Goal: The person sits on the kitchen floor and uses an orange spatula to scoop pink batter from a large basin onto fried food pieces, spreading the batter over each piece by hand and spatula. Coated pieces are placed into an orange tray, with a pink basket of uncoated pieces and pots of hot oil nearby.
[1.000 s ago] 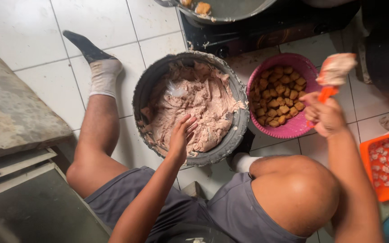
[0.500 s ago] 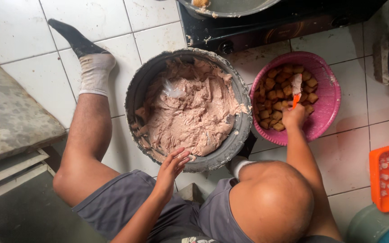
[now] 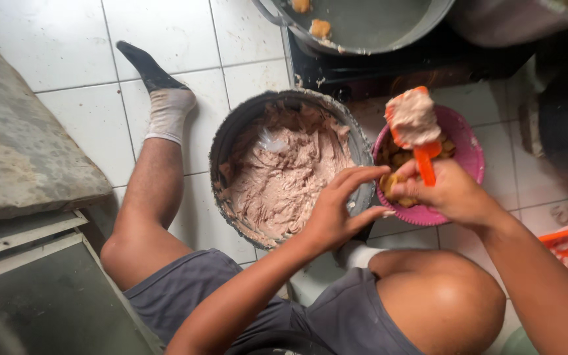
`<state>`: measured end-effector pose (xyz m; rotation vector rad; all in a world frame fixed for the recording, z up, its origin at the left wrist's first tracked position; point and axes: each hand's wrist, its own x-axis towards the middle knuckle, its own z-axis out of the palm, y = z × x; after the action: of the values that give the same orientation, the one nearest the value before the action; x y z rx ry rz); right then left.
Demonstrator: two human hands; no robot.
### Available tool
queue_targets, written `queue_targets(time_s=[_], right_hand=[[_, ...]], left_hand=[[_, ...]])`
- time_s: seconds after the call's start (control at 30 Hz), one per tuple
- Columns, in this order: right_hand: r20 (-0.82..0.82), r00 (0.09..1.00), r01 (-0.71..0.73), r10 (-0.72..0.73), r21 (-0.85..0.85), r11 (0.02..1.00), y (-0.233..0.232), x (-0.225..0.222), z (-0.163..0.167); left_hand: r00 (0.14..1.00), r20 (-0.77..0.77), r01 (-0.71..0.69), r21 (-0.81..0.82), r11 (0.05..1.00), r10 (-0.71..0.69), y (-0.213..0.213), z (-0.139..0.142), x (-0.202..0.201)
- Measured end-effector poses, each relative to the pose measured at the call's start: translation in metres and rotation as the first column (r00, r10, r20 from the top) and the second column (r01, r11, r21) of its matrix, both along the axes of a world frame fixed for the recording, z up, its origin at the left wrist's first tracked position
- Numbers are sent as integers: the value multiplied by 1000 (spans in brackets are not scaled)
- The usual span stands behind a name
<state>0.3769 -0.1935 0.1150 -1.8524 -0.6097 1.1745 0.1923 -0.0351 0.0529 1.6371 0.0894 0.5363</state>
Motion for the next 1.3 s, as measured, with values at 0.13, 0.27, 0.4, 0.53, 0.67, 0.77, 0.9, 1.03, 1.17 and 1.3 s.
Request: queue_targets(time_s=[0.13, 0.27, 0.4, 0.53, 0.67, 0.77, 0.9, 1.03, 1.17, 1.3], right_hand=[[-16, 999, -31, 31, 12, 999, 33, -48, 64], [-160, 986, 59, -45, 83, 995, 51, -84, 69], [-119, 989, 99, -91, 63, 993, 56, -101, 39], [-76, 992, 108, -101, 94, 990, 44, -103, 29], [-40, 994, 102, -99, 105, 989, 43, -98, 33], [53, 998, 35, -45, 169, 985, 45, -95, 34], [318, 948, -108, 18, 270, 957, 39, -93, 29], [172, 983, 50, -57, 42, 998, 31, -89, 26], [-182, 981, -27, 63, 194, 981, 28, -90, 32], [167, 983, -88, 75, 73, 993, 37, -103, 42]], left_hand=[[998, 31, -50, -184, 982, 56, 4, 53, -17], [987, 42, -145, -217, 965, 158, 18, 61, -51], [979, -89, -205, -362, 910, 185, 20, 46, -62], [995, -95, -70, -833, 549, -17, 11, 39, -55], [993, -114, -93, -780, 619, 4, 15, 37, -56], [980, -126, 8, -743, 669, -151, 27, 36, -55], [934, -83, 133, -820, 557, -347, 40, 36, -56], [991, -105, -40, -834, 550, -87, 48, 40, -48], [990, -51, -116, -814, 569, 129, 52, 42, -43], [973, -60, -202, -698, 687, 224, 46, 52, -43]])
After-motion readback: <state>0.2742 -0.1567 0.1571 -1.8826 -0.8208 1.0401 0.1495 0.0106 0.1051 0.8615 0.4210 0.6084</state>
